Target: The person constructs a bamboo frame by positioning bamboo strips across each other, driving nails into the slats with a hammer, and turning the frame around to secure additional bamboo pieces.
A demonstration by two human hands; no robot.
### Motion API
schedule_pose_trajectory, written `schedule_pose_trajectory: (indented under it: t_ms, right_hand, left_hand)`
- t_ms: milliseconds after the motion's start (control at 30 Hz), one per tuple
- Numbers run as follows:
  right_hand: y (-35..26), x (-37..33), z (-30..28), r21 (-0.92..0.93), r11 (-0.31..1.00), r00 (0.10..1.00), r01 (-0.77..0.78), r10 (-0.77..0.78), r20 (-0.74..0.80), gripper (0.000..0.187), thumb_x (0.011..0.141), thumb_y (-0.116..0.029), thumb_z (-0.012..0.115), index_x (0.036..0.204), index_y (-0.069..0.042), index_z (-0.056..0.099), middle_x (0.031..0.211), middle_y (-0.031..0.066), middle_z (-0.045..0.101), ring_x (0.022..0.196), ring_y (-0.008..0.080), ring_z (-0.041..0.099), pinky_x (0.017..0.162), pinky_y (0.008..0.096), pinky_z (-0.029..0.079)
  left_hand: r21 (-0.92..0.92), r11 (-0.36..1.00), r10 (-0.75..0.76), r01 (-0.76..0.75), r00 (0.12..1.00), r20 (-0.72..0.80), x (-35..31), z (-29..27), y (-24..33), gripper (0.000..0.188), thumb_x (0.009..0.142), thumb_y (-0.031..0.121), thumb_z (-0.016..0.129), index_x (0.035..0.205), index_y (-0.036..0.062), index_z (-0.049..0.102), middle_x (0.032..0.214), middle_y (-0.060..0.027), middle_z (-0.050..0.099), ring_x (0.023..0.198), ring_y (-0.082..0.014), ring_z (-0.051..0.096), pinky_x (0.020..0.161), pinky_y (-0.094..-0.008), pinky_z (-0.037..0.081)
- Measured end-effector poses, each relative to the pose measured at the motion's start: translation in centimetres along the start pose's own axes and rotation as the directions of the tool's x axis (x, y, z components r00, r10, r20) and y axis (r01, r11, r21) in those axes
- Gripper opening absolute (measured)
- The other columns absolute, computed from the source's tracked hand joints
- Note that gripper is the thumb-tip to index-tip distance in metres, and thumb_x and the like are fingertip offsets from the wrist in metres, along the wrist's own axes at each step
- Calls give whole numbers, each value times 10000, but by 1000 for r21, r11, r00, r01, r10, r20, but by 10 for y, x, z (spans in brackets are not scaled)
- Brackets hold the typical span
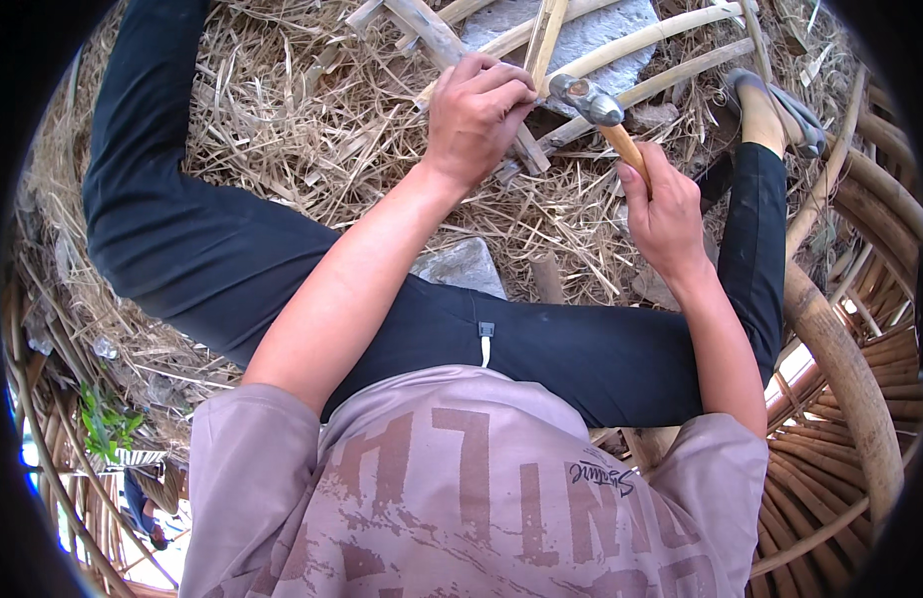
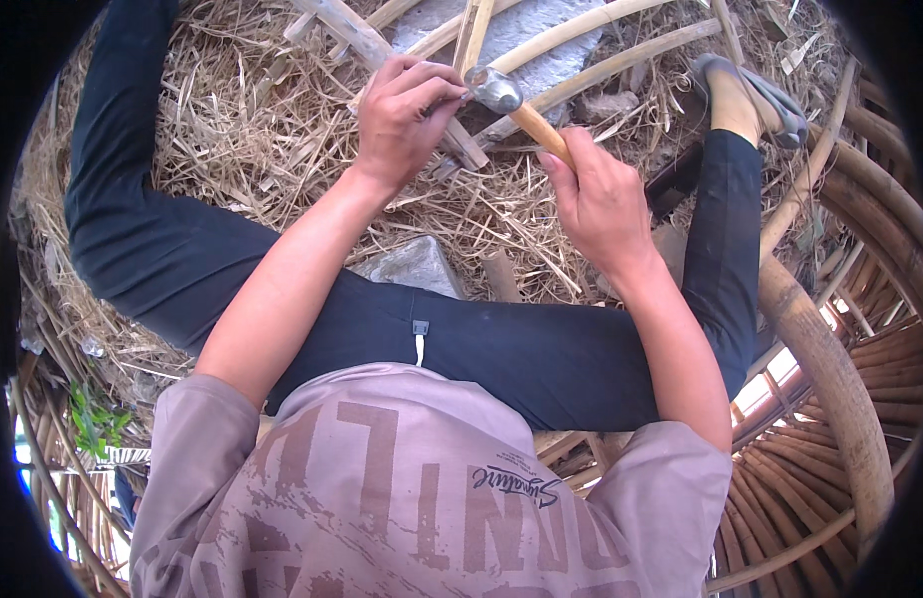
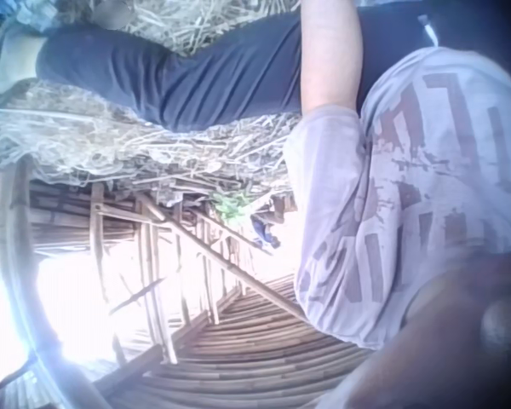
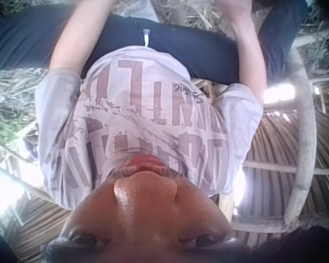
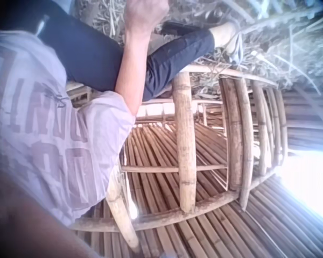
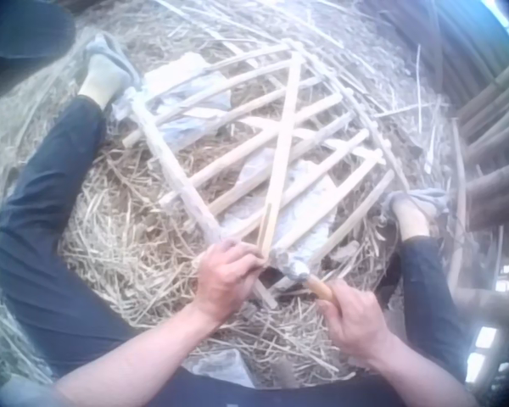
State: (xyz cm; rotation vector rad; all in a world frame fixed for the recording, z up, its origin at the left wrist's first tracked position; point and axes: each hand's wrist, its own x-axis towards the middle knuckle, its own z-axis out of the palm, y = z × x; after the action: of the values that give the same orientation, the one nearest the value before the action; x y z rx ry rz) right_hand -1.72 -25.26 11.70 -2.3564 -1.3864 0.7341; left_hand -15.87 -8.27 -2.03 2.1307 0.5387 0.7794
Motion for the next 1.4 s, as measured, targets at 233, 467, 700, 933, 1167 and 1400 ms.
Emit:
schedule_pose_trajectory:
  t_ms: [233,467,700,933,1167,1400]
  right_hand:
    - [5,-5,8,-45,998,999,35,-35,8,183,1003,-199,646,1079,-48,574,777,189,644,690,405,668,576,483,512]
    - [17,-11,20,-153,959,970,239,-244,-14,202,983,-186,669,1092,-43,577,808,164,681,675,380,683,579,463,545]
    - [7,-11,20,-109,987,992,115,-120,-43,182,963,-121,678,1090,-29,585,794,171,676,662,372,686,561,448,545]
    - [11,-15,23,-79,980,981,181,-186,-48,151,990,-162,645,1041,-37,575,782,181,668,632,391,665,549,461,531]
    - [2,-8,22,-121,990,997,72,-69,30,136,995,-153,630,1047,-38,579,736,169,645,606,377,658,541,463,525]
    - [-2,-2,21,-219,975,996,19,1,93,139,1004,-159,618,1050,-39,566,710,173,640,630,393,670,534,468,519]
  left_hand:
    - [96,995,-45,41,998,46,-1,-4,1,125,753,144,842,835,185,758,982,130,748,1077,-152,616,934,-377,311]
    - [70,997,-42,39,998,39,1,-4,1,87,764,167,819,820,192,758,981,134,747,1047,-131,616,932,-381,306]
    - [73,996,-52,47,996,68,0,-5,0,72,778,172,814,826,190,763,991,139,751,1042,-124,618,920,-388,300]
    - [62,997,-55,51,997,51,-1,-2,0,72,779,180,815,818,190,756,998,139,752,1040,-126,621,918,-399,303]
    - [81,996,-49,44,997,67,-4,-5,0,85,772,179,814,828,191,751,1007,140,747,1058,-119,623,916,-393,299]
    - [79,996,-37,33,998,42,-3,-3,-3,87,775,179,817,822,182,745,1005,133,749,1055,-115,630,911,-393,301]
